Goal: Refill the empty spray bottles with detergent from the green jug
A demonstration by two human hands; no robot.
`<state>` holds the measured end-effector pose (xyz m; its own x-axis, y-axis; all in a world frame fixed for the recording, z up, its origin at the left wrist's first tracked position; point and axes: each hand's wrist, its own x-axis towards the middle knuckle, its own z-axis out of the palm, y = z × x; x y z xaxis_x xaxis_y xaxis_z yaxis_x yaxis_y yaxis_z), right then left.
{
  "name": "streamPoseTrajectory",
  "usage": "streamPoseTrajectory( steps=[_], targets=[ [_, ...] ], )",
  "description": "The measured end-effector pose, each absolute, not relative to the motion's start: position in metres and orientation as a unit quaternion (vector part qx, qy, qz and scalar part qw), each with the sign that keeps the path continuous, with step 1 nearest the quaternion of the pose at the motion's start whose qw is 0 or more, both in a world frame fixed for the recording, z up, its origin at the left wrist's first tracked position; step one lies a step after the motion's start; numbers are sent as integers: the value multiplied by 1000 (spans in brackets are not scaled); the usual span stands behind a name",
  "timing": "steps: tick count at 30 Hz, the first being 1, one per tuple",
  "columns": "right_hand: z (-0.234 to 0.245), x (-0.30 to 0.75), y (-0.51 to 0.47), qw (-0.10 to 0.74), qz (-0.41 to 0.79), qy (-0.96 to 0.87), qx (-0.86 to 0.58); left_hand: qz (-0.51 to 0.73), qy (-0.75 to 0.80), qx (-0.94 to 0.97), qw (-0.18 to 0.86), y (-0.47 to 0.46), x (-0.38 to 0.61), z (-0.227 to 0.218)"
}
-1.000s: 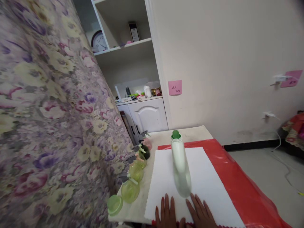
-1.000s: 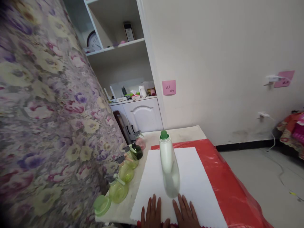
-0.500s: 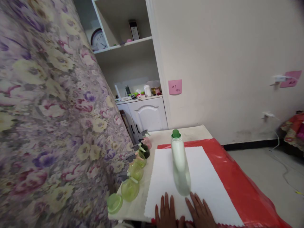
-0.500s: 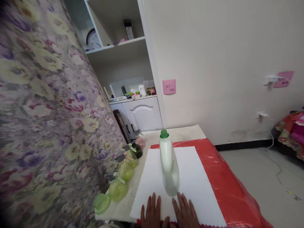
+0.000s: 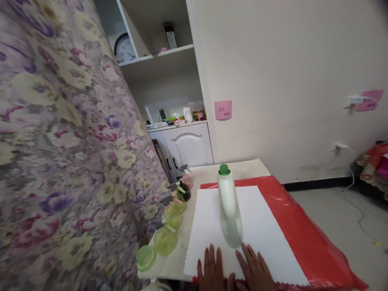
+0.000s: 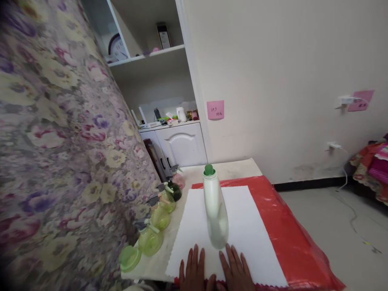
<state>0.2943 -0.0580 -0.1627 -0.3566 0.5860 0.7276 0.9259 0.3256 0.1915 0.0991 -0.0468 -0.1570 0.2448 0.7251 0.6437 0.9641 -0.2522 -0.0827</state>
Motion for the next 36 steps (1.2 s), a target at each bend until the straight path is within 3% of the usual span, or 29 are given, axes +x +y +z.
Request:
streamPoseTrajectory(
  steps=[36],
  targets=[
    [-155, 294, -62, 267, -295, -767, -504, -256, -564, -751, 230, -46, 102, -157]
  ],
)
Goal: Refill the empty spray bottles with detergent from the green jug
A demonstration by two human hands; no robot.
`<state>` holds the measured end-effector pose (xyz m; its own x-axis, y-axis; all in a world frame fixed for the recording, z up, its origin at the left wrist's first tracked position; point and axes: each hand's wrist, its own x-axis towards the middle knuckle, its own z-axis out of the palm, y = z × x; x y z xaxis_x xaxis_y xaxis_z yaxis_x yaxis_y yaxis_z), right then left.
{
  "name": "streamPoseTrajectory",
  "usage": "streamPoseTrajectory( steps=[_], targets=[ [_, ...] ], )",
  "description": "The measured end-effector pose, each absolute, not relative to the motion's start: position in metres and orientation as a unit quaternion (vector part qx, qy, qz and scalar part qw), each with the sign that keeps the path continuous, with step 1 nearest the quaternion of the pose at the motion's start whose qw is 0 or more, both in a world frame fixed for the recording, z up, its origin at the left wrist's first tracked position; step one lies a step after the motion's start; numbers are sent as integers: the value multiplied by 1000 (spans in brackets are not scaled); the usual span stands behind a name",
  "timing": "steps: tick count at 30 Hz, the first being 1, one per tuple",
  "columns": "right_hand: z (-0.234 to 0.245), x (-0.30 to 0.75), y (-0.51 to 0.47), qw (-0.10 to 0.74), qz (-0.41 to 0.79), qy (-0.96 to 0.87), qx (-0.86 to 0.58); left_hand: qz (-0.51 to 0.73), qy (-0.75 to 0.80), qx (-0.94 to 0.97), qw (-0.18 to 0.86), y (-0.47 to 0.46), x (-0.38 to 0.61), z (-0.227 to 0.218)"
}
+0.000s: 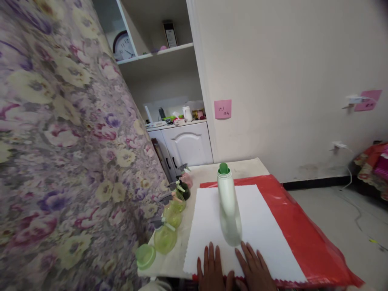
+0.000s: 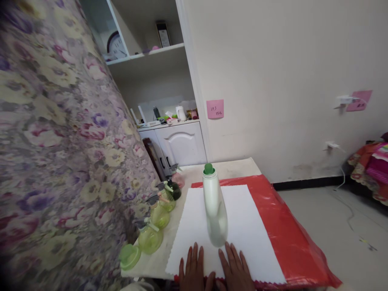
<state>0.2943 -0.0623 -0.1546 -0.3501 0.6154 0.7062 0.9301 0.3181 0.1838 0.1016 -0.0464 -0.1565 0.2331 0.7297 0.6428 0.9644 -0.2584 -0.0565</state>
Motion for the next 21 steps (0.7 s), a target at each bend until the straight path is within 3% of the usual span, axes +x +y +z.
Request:
streamPoseTrajectory(
  steps=[21],
  targets=[
    [-147, 288, -68, 277, -259, -763, -524, -222, -531, -781, 242, -51, 81, -159]
  ],
)
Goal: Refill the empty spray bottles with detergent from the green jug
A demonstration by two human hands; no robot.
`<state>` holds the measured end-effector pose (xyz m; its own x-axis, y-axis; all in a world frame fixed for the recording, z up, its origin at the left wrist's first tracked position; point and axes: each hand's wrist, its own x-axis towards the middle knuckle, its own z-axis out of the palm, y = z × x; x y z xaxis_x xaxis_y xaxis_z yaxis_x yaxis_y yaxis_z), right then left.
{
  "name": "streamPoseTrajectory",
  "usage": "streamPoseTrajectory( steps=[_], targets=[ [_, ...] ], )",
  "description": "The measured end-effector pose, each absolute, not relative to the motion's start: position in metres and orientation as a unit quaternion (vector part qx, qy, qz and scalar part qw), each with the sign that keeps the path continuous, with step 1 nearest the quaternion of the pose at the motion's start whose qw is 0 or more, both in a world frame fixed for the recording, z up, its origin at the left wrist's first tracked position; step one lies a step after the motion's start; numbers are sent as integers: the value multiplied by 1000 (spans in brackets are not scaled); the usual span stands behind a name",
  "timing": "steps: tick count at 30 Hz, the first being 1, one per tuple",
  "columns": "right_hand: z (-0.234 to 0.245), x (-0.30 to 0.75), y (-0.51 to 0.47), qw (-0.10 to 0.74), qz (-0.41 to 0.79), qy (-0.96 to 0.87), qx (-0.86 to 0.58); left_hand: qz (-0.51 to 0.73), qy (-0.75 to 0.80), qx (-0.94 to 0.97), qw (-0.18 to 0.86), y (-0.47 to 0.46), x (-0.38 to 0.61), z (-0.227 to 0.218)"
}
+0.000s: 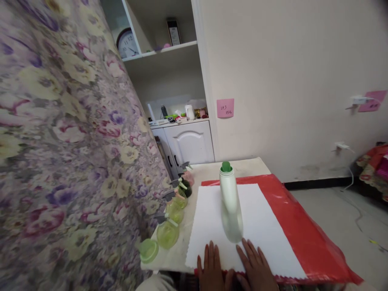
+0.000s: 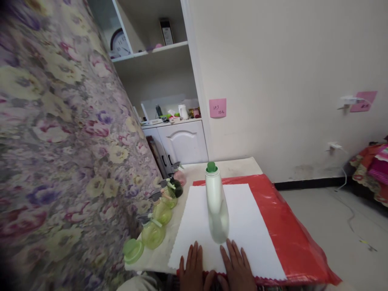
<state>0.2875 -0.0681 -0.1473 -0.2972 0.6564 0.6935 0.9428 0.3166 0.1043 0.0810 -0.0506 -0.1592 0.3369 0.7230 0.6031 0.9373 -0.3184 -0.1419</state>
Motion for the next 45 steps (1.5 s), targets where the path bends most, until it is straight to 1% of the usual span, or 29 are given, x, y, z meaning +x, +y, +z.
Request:
streamPoseTrajectory(
  steps=[5, 15, 21, 28, 34, 39, 42, 45],
  targets=[
    [-149, 287, -70, 282, -233, -762, -534, -226, -591, -746, 207, -63, 93, -159],
    [-148, 290, -76, 259, -193, -779, -537, -170, -610, -755, 172, -76, 97, -139],
    [-151, 287, -77, 271, -173, -773, -547, -158, -630, -746, 146, -82, 94, -137],
    [-153, 291, -76, 261, -154, -782, -545, -146, -642, -743, 118, -85, 93, -133],
    [-162, 292, -74, 272, -150, -775, -551, -148, -652, -738, 94, -83, 93, -139],
    [-175, 292, -76, 276, -193, -809, -482, -132, -644, -743, 124, -82, 92, -152],
    [-179, 290, -76, 277, -226, -808, -469, -143, -630, -745, 165, -83, 91, -157],
    [-177, 288, -77, 270, -232, -806, -472, -152, -628, -740, 186, -84, 92, -157]
  ],
)
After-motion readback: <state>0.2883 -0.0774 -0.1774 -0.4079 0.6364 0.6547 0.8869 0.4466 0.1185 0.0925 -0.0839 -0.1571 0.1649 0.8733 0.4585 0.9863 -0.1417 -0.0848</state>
